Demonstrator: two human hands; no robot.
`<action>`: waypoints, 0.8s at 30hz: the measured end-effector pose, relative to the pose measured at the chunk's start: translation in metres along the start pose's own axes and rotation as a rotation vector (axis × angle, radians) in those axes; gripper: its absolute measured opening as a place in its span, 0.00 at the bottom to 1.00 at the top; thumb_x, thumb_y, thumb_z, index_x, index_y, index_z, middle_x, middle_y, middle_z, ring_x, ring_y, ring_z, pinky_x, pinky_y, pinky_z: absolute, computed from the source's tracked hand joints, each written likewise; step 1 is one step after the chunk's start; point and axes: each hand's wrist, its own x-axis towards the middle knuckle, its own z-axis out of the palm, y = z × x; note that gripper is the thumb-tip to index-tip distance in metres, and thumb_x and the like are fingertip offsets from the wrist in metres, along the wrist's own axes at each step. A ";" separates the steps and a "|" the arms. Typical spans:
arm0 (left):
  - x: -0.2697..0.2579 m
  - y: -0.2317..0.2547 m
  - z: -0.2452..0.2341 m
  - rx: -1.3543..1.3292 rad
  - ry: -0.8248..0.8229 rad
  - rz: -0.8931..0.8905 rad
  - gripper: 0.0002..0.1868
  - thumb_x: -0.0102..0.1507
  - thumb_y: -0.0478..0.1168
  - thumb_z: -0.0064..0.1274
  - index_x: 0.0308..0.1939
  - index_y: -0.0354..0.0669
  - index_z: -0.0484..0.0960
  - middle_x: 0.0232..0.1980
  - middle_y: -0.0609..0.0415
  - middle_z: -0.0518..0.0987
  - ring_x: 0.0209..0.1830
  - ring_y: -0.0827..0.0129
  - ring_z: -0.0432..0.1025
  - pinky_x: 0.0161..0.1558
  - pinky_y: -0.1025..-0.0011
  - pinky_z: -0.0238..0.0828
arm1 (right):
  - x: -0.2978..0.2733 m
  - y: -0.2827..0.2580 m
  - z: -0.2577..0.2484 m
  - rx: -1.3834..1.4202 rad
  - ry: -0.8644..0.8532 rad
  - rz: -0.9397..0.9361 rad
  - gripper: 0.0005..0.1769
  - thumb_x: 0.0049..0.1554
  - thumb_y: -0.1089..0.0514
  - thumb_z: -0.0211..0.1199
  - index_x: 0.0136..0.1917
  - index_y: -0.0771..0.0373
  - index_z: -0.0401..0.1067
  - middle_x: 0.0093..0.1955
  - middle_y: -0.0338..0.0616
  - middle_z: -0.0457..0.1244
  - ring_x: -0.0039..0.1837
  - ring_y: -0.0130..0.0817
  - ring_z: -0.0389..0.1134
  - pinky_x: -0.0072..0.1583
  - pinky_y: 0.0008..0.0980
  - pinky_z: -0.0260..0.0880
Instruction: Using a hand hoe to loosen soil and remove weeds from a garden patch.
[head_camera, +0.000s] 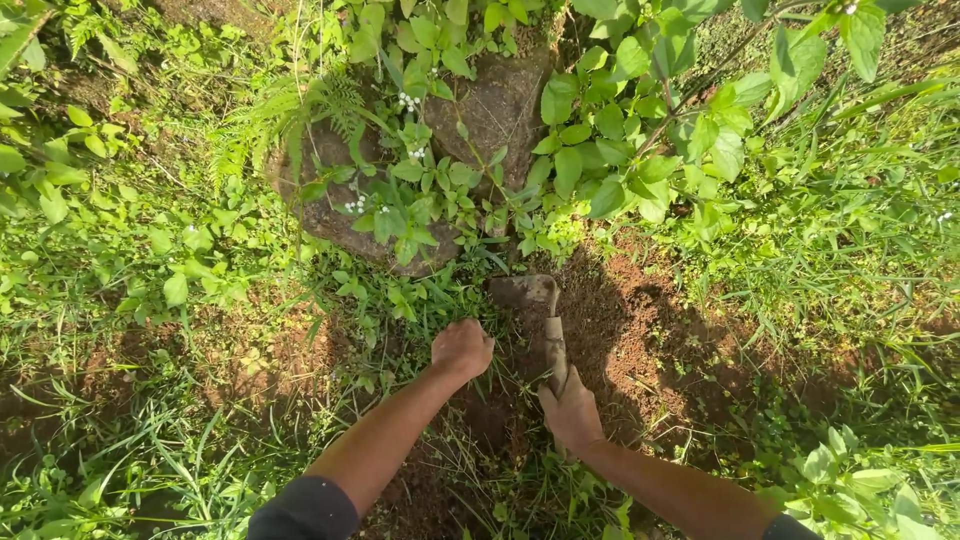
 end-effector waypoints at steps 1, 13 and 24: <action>0.000 -0.001 -0.001 -0.004 -0.002 -0.001 0.15 0.75 0.52 0.48 0.44 0.47 0.76 0.37 0.58 0.76 0.35 0.69 0.74 0.40 0.65 0.80 | 0.000 -0.001 0.001 -0.029 -0.008 -0.007 0.26 0.59 0.49 0.56 0.63 0.65 0.57 0.34 0.44 0.67 0.30 0.35 0.65 0.31 0.39 0.68; 0.004 -0.016 0.005 0.002 0.032 0.034 0.16 0.75 0.54 0.48 0.50 0.47 0.79 0.40 0.58 0.80 0.36 0.69 0.76 0.36 0.67 0.81 | 0.004 0.008 0.017 0.105 0.041 -0.065 0.09 0.61 0.55 0.55 0.50 0.62 0.62 0.28 0.38 0.60 0.24 0.28 0.56 0.23 0.31 0.59; -0.009 -0.009 -0.003 0.000 -0.008 0.019 0.18 0.75 0.54 0.49 0.57 0.45 0.77 0.45 0.55 0.82 0.41 0.66 0.79 0.43 0.64 0.82 | -0.010 -0.023 -0.019 -0.072 -0.090 0.006 0.11 0.63 0.54 0.55 0.55 0.61 0.63 0.32 0.42 0.64 0.25 0.29 0.62 0.24 0.28 0.68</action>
